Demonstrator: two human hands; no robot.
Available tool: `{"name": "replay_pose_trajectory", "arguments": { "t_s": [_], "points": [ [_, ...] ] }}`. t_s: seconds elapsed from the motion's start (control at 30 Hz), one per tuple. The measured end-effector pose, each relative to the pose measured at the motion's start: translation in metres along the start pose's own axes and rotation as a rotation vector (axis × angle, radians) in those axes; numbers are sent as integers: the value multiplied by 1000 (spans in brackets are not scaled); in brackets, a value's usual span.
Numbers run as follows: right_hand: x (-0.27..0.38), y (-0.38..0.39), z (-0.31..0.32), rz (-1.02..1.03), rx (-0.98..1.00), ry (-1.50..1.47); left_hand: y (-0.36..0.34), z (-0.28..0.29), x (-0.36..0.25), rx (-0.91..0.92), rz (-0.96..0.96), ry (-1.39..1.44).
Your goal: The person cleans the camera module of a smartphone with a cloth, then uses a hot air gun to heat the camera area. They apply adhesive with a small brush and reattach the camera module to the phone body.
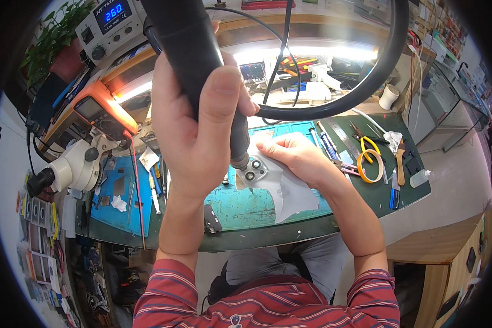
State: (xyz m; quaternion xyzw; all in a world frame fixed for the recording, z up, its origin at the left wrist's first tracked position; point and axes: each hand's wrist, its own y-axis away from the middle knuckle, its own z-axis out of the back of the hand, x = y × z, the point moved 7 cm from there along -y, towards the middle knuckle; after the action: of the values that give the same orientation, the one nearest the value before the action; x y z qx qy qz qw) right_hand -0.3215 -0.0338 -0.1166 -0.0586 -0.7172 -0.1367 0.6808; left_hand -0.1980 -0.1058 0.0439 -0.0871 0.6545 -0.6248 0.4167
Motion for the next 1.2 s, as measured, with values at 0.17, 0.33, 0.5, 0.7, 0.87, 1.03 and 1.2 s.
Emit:
{"name": "replay_pose_trajectory", "arguments": {
  "t_s": [0.17,0.33,0.5,0.7,0.87,1.03,1.2],
  "points": [
    [0,0,-2,-12,5,-6,-1,4,1,-3,5,-13],
    [-2,-2,1,9,-7,5,0,-1,2,9,29,27],
    [0,0,-1,-22,-20,-54,0,-2,1,10,12,22],
    [-3,-2,-1,4,-18,-46,-1,-1,-1,10,-8,5],
    [2,0,-4,-27,45,67,-1,2,-1,-4,-16,-19],
    [0,-1,0,5,39,157,-2,9,0,-27,-5,3],
    [12,1,-5,-31,30,270,-1,8,0,-28,17,1]
  ]
}}
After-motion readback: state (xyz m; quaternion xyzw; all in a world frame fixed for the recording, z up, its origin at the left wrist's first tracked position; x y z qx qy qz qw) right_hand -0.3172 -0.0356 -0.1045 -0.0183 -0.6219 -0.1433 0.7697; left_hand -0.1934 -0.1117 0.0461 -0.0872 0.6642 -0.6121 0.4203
